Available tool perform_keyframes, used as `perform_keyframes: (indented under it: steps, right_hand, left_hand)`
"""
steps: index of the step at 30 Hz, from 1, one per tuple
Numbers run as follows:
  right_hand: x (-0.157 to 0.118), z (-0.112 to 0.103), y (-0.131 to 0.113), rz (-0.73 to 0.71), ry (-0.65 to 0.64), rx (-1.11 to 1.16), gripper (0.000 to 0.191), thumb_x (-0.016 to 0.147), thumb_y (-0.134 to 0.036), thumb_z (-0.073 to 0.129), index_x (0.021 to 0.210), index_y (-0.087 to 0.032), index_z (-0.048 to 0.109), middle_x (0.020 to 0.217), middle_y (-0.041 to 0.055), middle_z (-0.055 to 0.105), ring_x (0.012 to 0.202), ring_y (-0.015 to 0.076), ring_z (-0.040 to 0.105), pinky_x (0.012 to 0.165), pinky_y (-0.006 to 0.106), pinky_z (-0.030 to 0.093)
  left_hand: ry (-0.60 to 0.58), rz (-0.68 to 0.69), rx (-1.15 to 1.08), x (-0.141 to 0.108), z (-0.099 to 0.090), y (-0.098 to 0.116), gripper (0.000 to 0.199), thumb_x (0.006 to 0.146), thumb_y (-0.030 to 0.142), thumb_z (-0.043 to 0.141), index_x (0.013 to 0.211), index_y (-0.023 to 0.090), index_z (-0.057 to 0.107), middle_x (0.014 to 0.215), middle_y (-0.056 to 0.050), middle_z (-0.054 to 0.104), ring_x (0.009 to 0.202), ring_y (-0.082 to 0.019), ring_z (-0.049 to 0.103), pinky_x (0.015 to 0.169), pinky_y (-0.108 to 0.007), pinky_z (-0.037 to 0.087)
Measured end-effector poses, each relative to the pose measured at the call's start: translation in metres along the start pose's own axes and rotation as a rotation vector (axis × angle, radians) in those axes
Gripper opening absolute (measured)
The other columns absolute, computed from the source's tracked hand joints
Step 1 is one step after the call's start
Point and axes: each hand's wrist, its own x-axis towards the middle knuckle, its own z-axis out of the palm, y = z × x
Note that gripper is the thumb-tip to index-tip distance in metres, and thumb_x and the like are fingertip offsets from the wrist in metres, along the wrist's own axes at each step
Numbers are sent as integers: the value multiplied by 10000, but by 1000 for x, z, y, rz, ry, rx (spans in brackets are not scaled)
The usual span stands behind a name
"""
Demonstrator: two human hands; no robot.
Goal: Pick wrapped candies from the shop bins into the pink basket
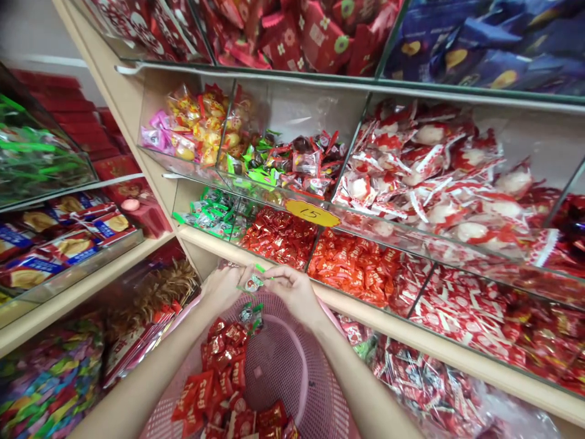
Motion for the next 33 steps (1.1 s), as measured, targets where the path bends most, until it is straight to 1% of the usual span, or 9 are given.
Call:
perform_keyframes:
  steps: [2,7,12,14,17,20,24,27,33]
  right_hand:
    - [-1,-1,4,11,-17,29,214,659,-302,729,826,-193,650,763,-10,665,689,116,615,728,285,494]
    - [-5,6,19,-34,-64,30,271,642,-234,741,863,-216,584,808,-24,597,737,105,570,696,251,472]
    - [-14,13,24,-53,-234,-105,514,669,-166,700,1140,-295,538,827,-34,518,707,102,502,624,241,453]
    - [-16,14,21,-21,-304,-148,497,679,-167,688,1140,-305,564,903,-20,542,693,99,494,629,257,461]
    - [-18,14,12,82,-362,-79,370,705,-203,674,1061,-287,619,869,-27,580,623,84,503,610,265,475]
    - [-19,14,2,155,-322,98,324,677,-220,715,990,-258,636,840,-31,599,672,92,552,673,279,499]
    - [-19,16,-3,174,-166,253,358,612,-202,771,934,-234,619,929,-22,625,727,86,585,723,259,492]
    - [-18,17,-1,154,-65,271,344,600,-209,781,888,-225,593,922,-22,634,732,92,592,712,255,494]
    - [-14,15,7,36,-40,201,325,629,-226,765,872,-234,550,973,-11,613,865,128,579,750,273,487]
  left_hand:
    - [8,15,11,-1,-1,0,473,914,396,185,1032,244,616,832,-99,682,766,-335,642,625,-429,466]
    - [50,-54,-9,-3,0,3,612,922,444,87,814,222,648,811,-98,687,769,-297,653,645,-389,473]
    - [74,-80,-15,-2,1,3,637,915,477,91,773,210,651,792,-102,686,760,-307,654,634,-383,474]
    - [75,-74,-20,-2,1,2,634,908,505,96,762,217,642,766,-92,683,752,-309,654,627,-377,474]
    - [65,-63,-17,-3,0,0,584,911,488,127,805,229,640,775,-91,682,744,-317,653,615,-383,474]
    - [53,-58,-14,-6,-3,0,531,914,456,171,868,226,647,801,-110,682,760,-323,652,625,-392,474]
    - [55,-78,-34,-6,-5,4,603,913,477,127,831,210,661,794,-123,683,786,-316,652,661,-392,475]
    - [48,-113,-55,-5,-5,6,674,902,512,77,828,226,683,784,-126,684,779,-316,653,669,-399,474]
    - [57,-119,-67,-3,-4,7,651,900,512,103,870,233,691,814,-125,687,790,-330,648,687,-417,476]
